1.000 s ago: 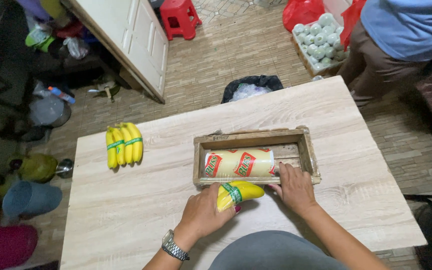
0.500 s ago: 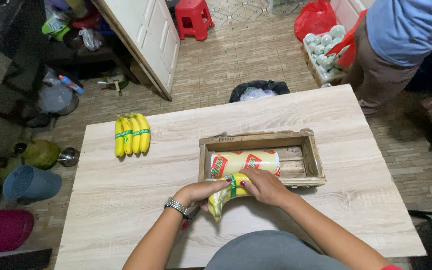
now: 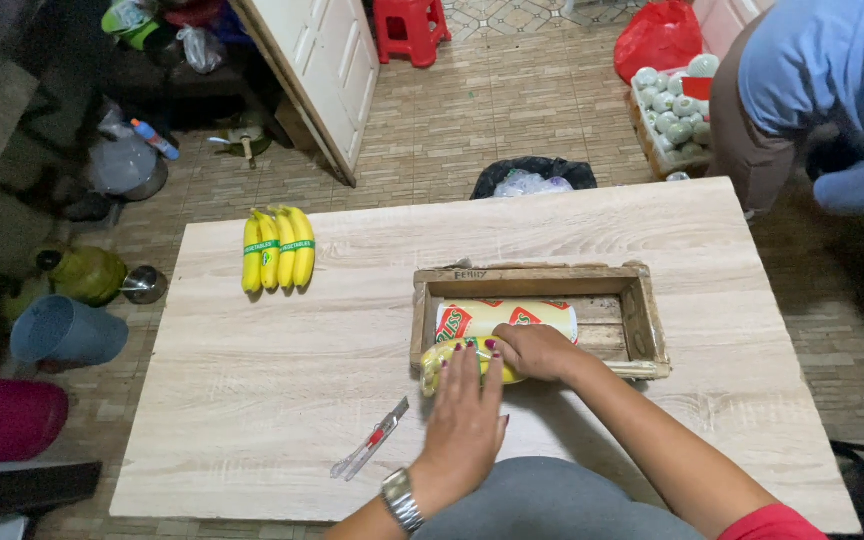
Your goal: Wrapping bunches of bananas in plastic film and placing them into a box.
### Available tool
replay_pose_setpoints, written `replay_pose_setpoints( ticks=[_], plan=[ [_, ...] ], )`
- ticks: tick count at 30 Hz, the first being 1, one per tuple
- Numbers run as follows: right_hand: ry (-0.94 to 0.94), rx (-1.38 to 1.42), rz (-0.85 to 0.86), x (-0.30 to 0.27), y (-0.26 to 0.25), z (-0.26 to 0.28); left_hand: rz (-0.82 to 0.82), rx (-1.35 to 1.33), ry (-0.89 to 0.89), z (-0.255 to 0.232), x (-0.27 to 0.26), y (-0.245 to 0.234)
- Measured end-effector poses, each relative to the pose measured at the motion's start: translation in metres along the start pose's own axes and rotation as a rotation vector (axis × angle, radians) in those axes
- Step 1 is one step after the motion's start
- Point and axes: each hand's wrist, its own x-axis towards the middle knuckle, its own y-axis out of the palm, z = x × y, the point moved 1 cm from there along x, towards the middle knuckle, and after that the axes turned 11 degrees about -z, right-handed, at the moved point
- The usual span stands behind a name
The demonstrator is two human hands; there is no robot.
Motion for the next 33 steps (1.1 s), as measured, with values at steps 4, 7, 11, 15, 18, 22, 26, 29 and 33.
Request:
replay_pose_setpoints(
  ticks=[4, 7, 11, 15, 18, 22, 26, 29, 33],
  plan=[
    [-0.069, -0.004, -0.048, 0.002, 0.007, -0.011, -0.059, 0.371, 0.074, 0.028, 0.023, 0.059],
    [-0.083, 0.04, -0.169, -0.02, -0.01, -0.016, -0.109, 0.537, 0.061, 0.057, 0.047, 0.093],
    [0.029, 0.083, -0.444, -0.071, -0.017, -0.039, -0.123, 0.787, 0.169, 0.083, 0.067, 0.104],
    [0.147, -0.279, -0.391, -0.094, 0.022, -0.064, -0.123, 0.775, 0.307, 0.091, 0.083, 0.093],
    [0.172, -0.393, -0.47, -0.088, 0.045, -0.076, -0.16, 0.709, 0.355, 0.1, 0.092, 0.093],
    [0.143, -0.358, -0.572, -0.089, 0.051, -0.083, 0.081, 0.723, 0.359, 0.063, 0.089, 0.041],
    [0.087, -0.393, -0.659, -0.086, 0.059, -0.088, 0.439, 0.678, 0.388, 0.027, 0.065, 0.004],
    [0.109, -0.393, -0.635, -0.087, 0.059, -0.088, 0.523, 0.626, 0.417, 0.033, 0.046, 0.025],
    [0.088, -0.463, -0.659, -0.088, 0.061, -0.092, 0.409, 0.474, 0.422, 0.064, 0.038, 0.073]
  ],
)
